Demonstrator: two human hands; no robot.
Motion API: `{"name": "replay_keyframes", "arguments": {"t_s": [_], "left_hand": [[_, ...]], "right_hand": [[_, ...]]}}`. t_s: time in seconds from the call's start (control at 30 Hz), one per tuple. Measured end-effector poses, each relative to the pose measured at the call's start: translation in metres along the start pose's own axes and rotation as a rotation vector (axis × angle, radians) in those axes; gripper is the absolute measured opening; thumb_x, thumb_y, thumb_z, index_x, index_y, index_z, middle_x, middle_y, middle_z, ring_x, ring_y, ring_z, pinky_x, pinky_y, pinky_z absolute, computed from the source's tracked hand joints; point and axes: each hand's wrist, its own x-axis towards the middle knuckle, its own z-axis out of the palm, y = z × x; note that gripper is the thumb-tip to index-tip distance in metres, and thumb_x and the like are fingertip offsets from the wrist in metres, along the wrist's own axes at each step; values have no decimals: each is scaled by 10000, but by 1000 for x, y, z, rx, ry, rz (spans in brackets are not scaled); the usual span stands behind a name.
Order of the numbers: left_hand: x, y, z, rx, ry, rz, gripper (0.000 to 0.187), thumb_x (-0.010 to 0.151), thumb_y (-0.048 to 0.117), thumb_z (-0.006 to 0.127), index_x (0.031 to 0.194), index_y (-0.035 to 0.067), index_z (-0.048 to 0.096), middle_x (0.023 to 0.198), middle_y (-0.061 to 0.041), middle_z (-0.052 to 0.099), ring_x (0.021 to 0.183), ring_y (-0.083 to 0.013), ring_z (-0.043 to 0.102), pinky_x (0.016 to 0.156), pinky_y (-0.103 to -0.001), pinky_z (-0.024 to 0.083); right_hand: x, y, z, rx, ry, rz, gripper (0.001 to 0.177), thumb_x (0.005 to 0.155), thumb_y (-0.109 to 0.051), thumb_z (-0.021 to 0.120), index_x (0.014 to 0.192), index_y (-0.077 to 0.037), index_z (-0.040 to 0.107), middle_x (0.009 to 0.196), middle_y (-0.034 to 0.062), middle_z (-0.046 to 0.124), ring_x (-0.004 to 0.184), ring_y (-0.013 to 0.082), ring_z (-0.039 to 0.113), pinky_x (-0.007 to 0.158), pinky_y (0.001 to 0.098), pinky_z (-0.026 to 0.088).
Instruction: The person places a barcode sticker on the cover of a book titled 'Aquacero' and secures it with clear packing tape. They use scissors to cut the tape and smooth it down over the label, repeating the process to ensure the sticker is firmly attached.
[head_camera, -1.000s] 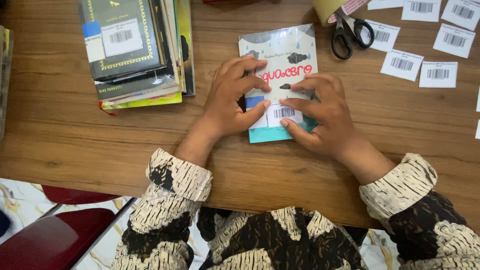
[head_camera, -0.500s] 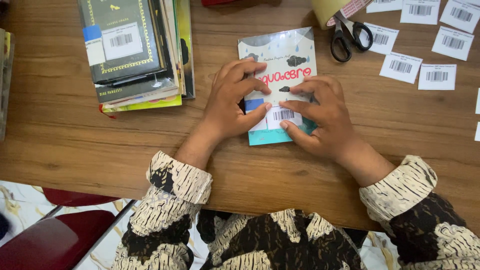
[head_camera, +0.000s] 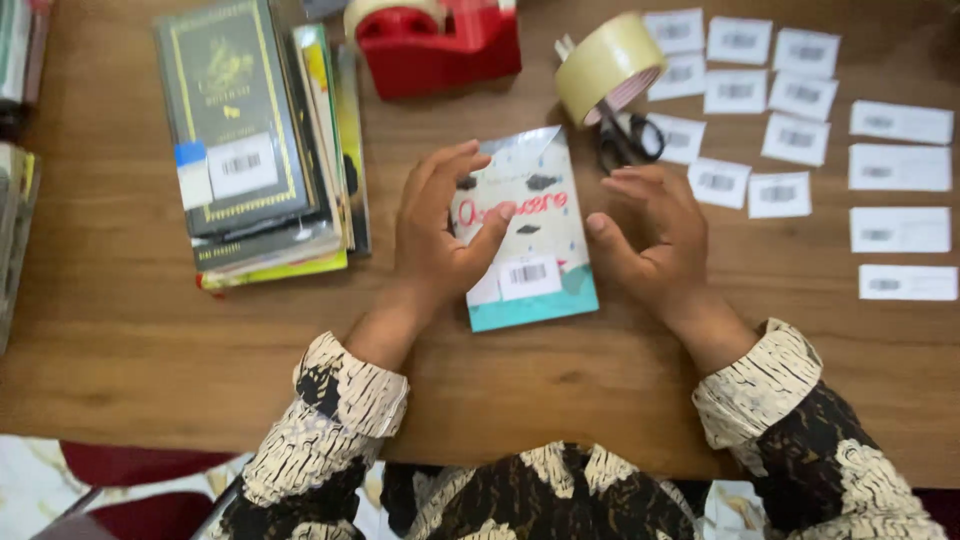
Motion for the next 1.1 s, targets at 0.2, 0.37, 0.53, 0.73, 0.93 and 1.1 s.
{"name": "replay_keyframes", "arguments": {"t_s": [0.2,0.37,0.53,0.73,0.93,1.1], "left_hand": [[61,-13,52,118,-75,123,543,874,316,829,1294,51,609,1243,-170,643,1199,-379,638,1041,-475,492],[92,-22,90,218,-127,15,778,751,377,909,1366,46,566,1199,-212,634,1144,-451,637,995,-577,506],[105,-30,96,203,-211,-70,685,785,383,873,1333,62,616,1135,-173,689,1097,-398,685,965,-511,550],[110,-34,95,186,-133,-75,662,759,328,919,1284,35,642,1141,-204,693,1112,-390,690,1006,-491,541],[120,-6,67,294,-37,78,558,789,170,893,1231,109,559,1070,-110,671,996,-331,640,846,-439,510],[108,4,29,340,82,193,604,879,195,896,1345,36,547,1267,-163,671,1194,-353,641,1045,-473,532]], "right_hand": [[32,32,4,-445,-93,-67,513,849,-382,845,1255,-100,711,1248,159,615,1207,394,597,999,493,518],[36,35,20,-627,-61,-111,499,751,-302,865,1192,-110,732,1127,171,651,1028,398,666,898,519,538],[28,52,22,-691,-52,-111,424,829,-339,812,1210,-169,730,1091,89,646,996,317,668,918,456,490],[5,46,14,-488,-45,8,424,861,-368,813,1212,-140,741,1083,82,638,1059,330,628,938,426,487],[6,8,2,-434,-52,-94,373,912,-202,798,1227,-35,687,1062,124,621,994,326,574,888,461,433],[-9,15,6,-457,-101,-54,364,945,-202,738,1263,-37,674,1103,146,619,1066,339,582,945,460,435]]}}
